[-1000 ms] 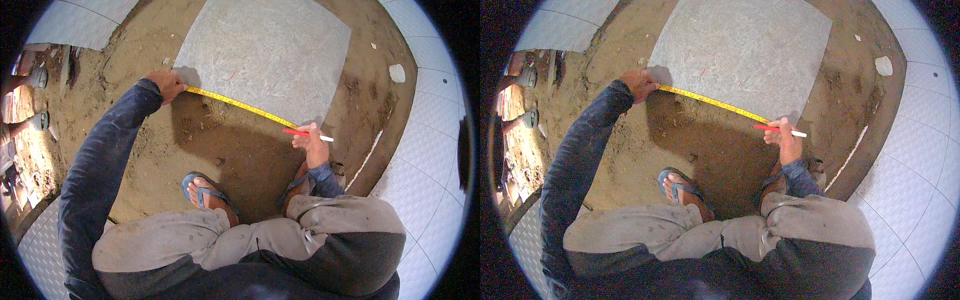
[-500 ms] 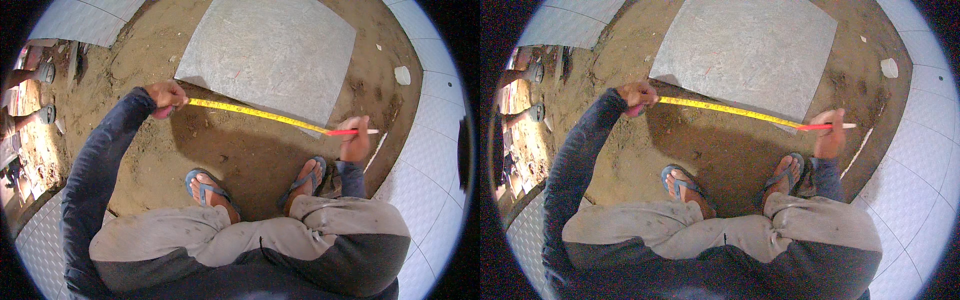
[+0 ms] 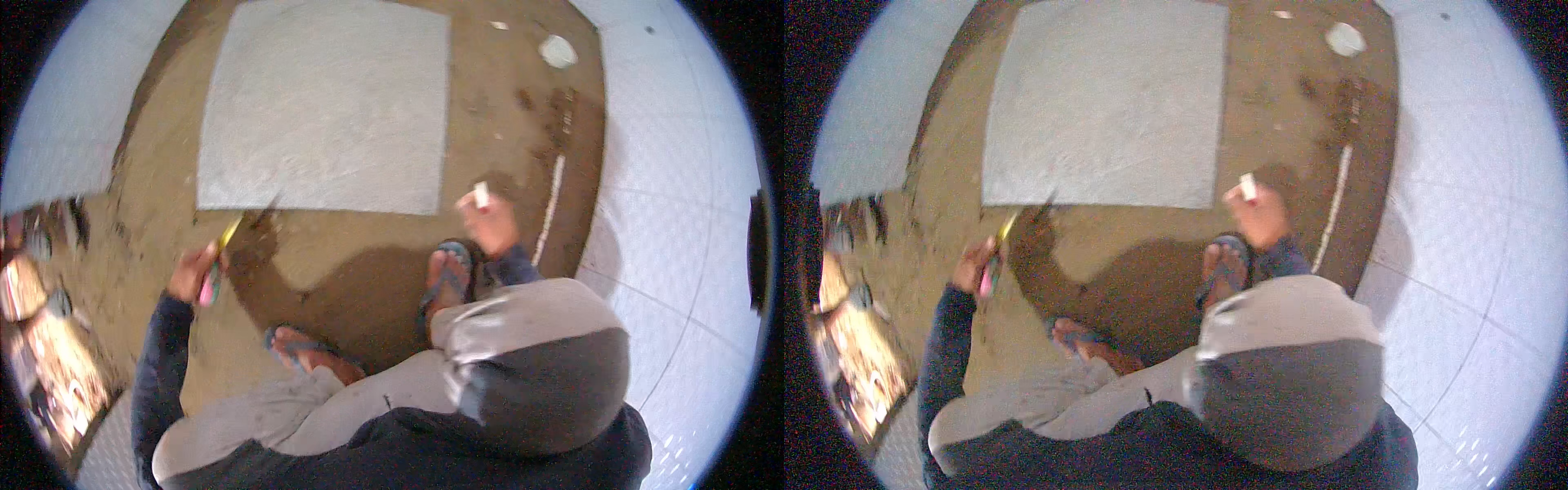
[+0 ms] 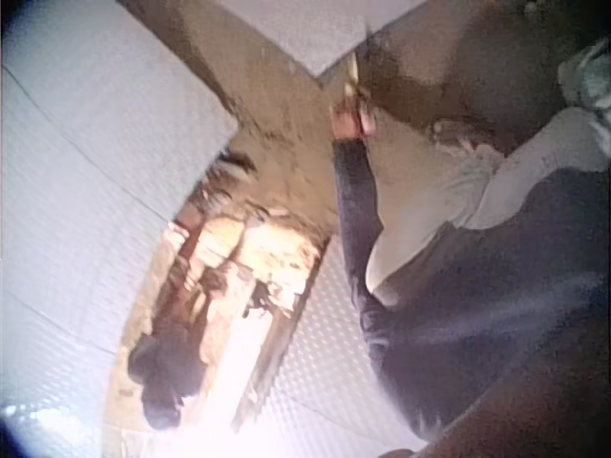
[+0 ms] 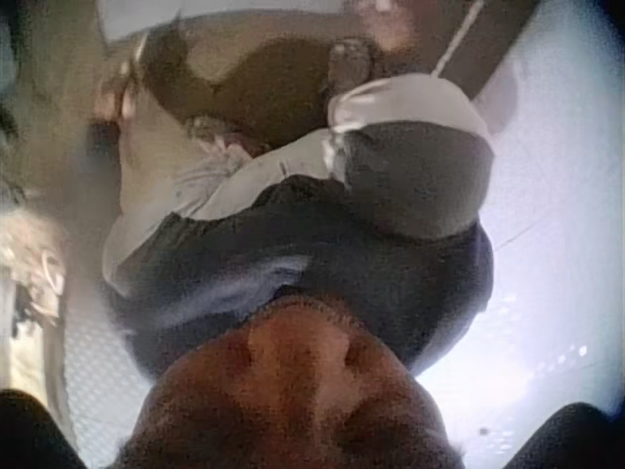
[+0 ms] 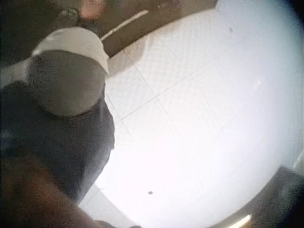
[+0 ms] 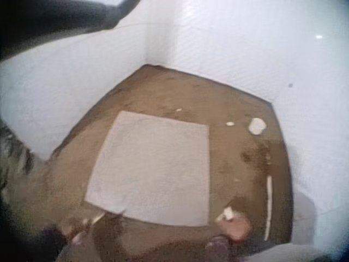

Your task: The person measures the floor area and a large tile using a tape measure. They then use a red marker and a metal straightedge to draw lines on the tile, preparing it for cutting.

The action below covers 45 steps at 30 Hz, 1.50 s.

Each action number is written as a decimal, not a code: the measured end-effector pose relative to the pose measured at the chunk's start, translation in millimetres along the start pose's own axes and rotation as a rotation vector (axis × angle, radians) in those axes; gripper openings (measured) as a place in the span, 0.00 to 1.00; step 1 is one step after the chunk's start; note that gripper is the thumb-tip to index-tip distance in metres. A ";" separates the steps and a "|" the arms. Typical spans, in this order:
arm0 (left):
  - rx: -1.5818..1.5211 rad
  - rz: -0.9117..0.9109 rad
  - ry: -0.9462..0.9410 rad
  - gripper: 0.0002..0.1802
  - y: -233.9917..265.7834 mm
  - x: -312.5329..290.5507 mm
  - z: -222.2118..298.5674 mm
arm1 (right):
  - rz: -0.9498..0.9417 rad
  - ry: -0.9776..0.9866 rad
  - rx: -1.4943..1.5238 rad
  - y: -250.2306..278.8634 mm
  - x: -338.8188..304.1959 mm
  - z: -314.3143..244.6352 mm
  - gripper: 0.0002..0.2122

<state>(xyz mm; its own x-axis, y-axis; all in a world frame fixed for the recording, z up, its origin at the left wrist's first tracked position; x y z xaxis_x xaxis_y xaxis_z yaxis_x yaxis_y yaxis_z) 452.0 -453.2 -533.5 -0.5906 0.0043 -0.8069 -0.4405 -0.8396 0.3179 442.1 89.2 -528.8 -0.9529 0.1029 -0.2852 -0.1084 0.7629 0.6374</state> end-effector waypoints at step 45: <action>0.028 1.985 0.206 0.15 440.0 -98.0 -249.6 | -0.351 0.740 -0.982 -40.8 98.1 -312.1 0.13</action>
<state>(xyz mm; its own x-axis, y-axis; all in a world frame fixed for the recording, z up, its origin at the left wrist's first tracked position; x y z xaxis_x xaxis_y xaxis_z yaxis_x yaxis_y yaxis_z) 484.8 -958.7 -438.8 -0.1063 -0.8048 0.5839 0.6022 0.4152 0.6819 264.7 -131.1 -359.4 -0.7263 -0.6270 -0.2817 -0.2462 -0.1454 0.9582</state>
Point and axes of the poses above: each hand's wrist, its own x-axis towards the middle knuckle, its own y-axis out of the back of the hand, z = x × y, the point moved 8 cm from there along x, towards the middle knuckle, and after that the axes turned 11 degrees about y, right-handed, at the moved point
